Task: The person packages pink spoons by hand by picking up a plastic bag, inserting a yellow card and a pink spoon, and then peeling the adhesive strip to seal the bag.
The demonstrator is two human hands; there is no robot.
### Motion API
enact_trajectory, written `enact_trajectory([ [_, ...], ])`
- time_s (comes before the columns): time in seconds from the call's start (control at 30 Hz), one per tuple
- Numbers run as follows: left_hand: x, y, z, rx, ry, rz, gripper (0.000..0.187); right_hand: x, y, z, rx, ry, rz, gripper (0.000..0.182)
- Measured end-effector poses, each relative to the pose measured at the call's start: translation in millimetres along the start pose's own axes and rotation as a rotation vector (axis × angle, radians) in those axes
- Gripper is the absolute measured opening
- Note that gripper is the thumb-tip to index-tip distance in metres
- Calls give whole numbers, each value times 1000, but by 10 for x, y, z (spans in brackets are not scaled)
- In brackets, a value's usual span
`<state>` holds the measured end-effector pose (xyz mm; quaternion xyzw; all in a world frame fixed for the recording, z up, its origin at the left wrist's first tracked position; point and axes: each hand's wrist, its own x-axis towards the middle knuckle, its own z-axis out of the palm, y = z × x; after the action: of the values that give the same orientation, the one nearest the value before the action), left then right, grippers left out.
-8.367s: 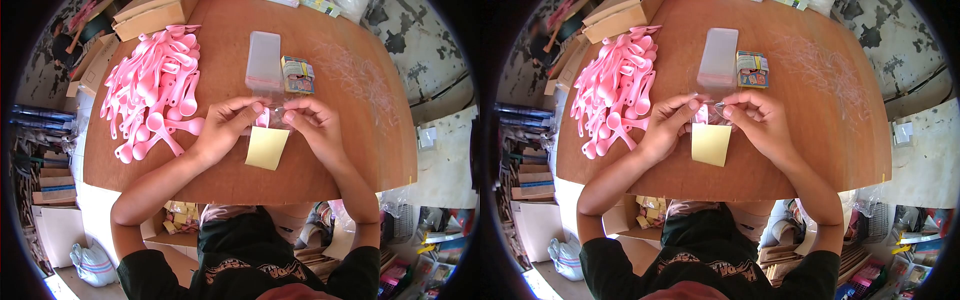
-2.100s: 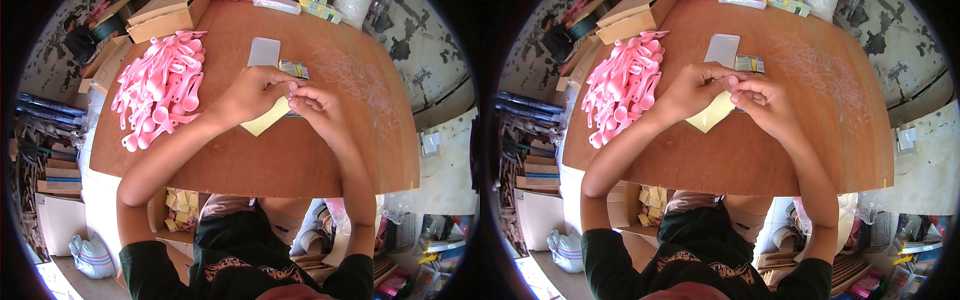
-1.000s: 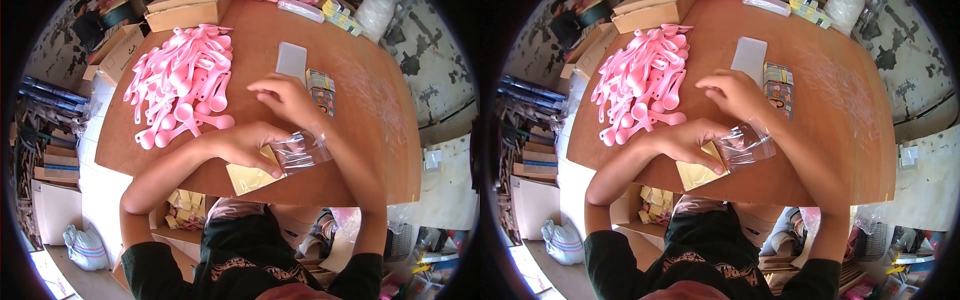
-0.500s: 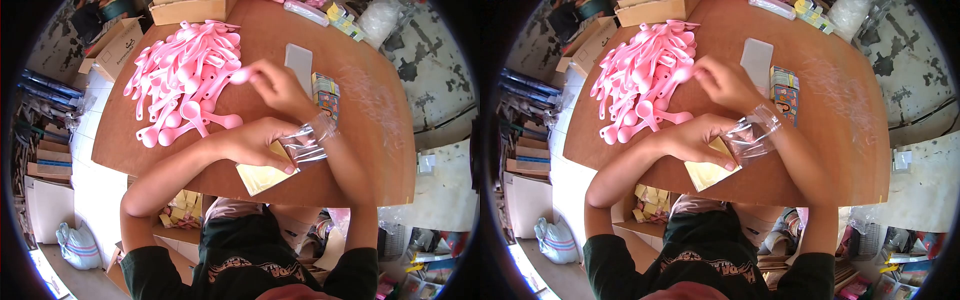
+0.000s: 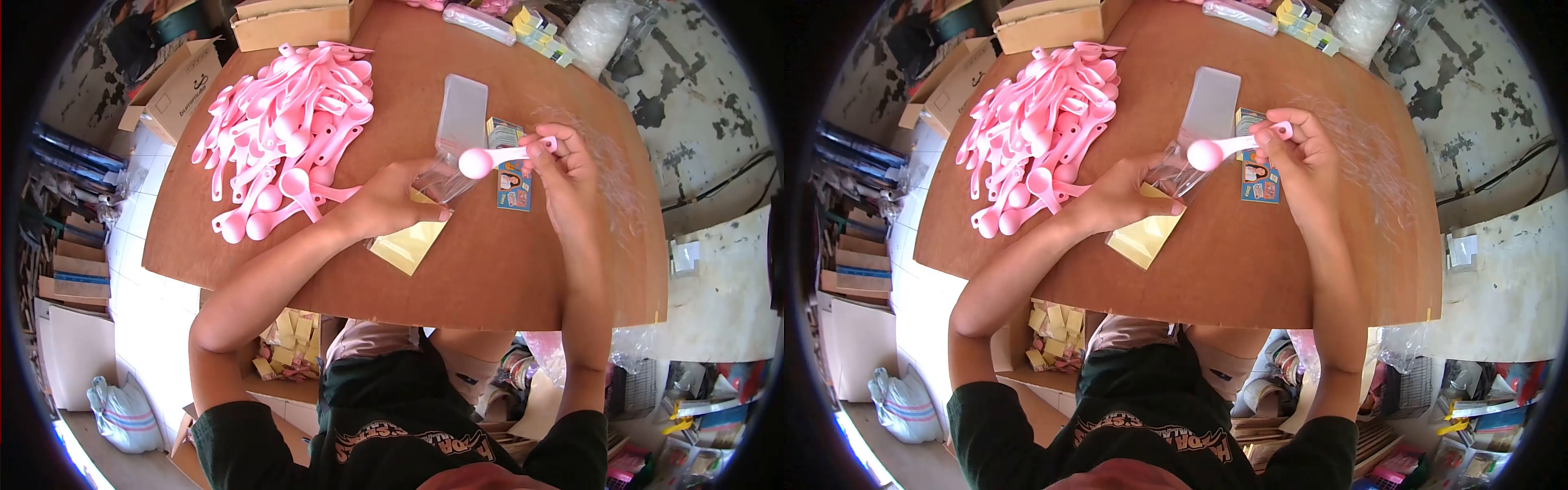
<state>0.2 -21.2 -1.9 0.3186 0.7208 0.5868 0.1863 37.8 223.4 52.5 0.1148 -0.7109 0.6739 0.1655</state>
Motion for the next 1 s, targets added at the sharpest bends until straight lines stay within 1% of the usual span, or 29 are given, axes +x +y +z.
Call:
enact_trajectory([
  [0.07, -16, 31, 7, 8, -9, -11, 57, 12, 22, -9, -14, 12, -5, 26],
  [0.13, -47, 78, 15, 15, -14, -22, 58, 24, 55, -14, 27, 85, -18, 26],
  [0.23, -67, 129, 22, 39, -21, -20, 59, 40, 93, -48, 8, 108, -22, 26],
  [0.27, -66, 136, 18, 83, -38, 8, 61, 27, 87, -50, 8, 108, -22, 26],
  [0.33, -63, 154, 11, 128, -55, 36, 64, -5, 46, -3, -14, 15, 102, 26],
  [0.43, -71, 171, 18, 98, -72, 4, 64, -40, 127, 82, 22, -16, 143, 27],
  [0.5, -80, 137, 44, 158, -16, 146, 64, -79, 147, 155, 34, -19, 156, 29],
  [0.53, -79, 125, 53, 159, -17, 145, 64, -91, 149, 187, 45, -26, 165, 31],
  [0.6, -72, 100, 68, 196, 9, 146, 54, -118, 140, 227, 51, -29, 158, 34],
  [0.63, -59, 76, 72, 196, 7, 144, 54, -132, 141, 242, 43, -20, 159, 33],
  [0.7, -22, 46, 66, -42, -44, 60, 39, -154, 153, 260, 38, -11, 163, 33],
  [0.77, -34, 55, 40, -20, -71, 38, 37, -182, 174, 272, 35, 13, 95, 31],
  [0.83, -34, 65, 54, 6, -100, 20, 37, -185, 164, 293, 26, 24, 74, 29],
  [0.9, -44, 50, 102, 66, -10, 90, 37, -192, 152, 307, 16, 34, 55, 27],
  [0.97, -45, 51, 97, 76, -6, 80, 37, -198, 143, 317, -30, 61, -16, 23],
  [1.0, -48, 54, 91, 85, 0, 72, 37, -203, 127, 329, -29, 63, -13, 23],
])
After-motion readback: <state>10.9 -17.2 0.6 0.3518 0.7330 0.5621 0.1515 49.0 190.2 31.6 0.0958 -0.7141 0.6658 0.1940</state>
